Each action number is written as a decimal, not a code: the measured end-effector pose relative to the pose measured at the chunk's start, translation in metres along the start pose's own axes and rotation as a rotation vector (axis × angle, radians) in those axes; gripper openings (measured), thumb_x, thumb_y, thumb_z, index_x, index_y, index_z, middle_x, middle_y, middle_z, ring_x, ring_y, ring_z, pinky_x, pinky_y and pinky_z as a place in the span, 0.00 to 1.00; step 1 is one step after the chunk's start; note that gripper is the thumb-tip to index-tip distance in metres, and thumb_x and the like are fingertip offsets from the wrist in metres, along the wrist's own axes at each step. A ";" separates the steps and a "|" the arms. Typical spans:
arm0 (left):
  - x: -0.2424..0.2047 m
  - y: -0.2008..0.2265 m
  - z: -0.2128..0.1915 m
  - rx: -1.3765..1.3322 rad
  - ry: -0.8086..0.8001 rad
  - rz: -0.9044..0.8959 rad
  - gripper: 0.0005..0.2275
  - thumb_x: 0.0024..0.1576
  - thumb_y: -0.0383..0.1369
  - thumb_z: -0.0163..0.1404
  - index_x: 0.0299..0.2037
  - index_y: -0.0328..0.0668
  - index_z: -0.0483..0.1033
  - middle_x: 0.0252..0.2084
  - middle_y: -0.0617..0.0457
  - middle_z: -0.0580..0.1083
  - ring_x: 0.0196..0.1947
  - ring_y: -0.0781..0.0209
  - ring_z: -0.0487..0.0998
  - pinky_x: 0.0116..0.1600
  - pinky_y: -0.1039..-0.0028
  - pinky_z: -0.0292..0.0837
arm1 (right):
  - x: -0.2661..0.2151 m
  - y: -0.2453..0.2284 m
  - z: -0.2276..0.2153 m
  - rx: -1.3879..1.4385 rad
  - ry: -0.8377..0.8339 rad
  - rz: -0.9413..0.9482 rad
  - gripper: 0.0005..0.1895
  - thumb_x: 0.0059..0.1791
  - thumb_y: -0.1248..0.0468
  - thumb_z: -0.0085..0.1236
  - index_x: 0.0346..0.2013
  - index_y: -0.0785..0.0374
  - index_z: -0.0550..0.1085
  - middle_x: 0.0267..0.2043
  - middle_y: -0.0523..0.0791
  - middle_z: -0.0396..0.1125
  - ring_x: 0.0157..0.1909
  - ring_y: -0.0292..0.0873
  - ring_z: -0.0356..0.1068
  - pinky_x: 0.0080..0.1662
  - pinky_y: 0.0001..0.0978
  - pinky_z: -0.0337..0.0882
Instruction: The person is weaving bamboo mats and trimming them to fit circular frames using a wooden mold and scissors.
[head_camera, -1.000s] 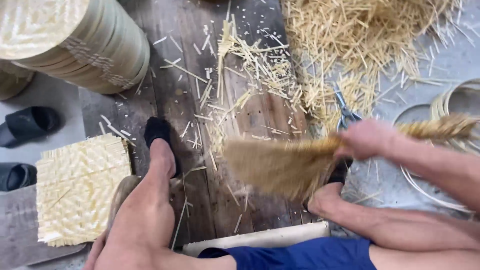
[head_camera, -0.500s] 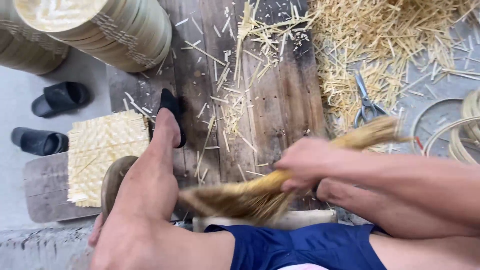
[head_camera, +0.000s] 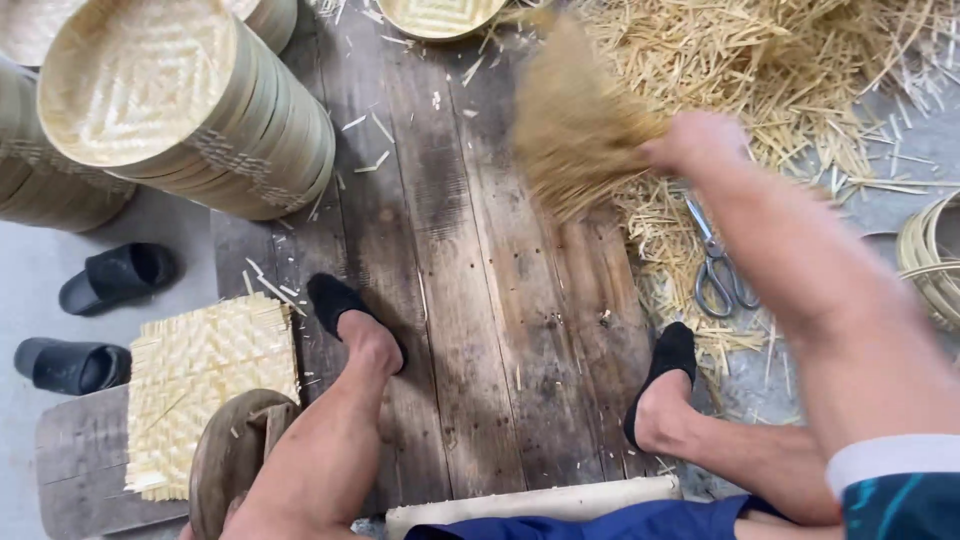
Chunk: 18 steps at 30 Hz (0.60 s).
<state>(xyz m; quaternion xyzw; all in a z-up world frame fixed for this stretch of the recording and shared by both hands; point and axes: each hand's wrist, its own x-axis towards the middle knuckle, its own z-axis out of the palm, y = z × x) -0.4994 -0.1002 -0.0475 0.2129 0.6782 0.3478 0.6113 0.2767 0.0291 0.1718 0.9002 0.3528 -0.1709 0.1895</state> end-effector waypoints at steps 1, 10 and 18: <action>0.003 0.004 0.004 0.003 0.017 -0.019 0.26 0.60 0.53 0.46 0.65 0.50 0.64 0.61 0.60 0.70 0.59 0.67 0.71 0.62 0.75 0.65 | 0.013 0.032 0.001 0.002 0.027 0.155 0.44 0.52 0.29 0.49 0.56 0.69 0.76 0.56 0.57 0.72 0.56 0.54 0.73 0.53 0.49 0.74; 0.181 0.063 0.201 0.055 0.078 -0.138 0.26 0.60 0.54 0.45 0.64 0.53 0.64 0.61 0.63 0.69 0.59 0.68 0.70 0.62 0.76 0.63 | -0.039 0.354 0.081 0.534 0.221 0.070 0.30 0.48 0.51 0.71 0.55 0.72 0.77 0.35 0.58 0.77 0.36 0.54 0.79 0.43 0.47 0.79; 0.206 0.054 0.276 0.161 0.198 -0.192 0.26 0.59 0.56 0.44 0.64 0.55 0.64 0.61 0.65 0.69 0.60 0.70 0.70 0.62 0.77 0.62 | -0.139 0.284 0.083 -0.237 -0.495 -0.206 0.35 0.38 0.40 0.73 0.58 0.37 0.74 0.50 0.37 0.77 0.55 0.39 0.77 0.58 0.35 0.75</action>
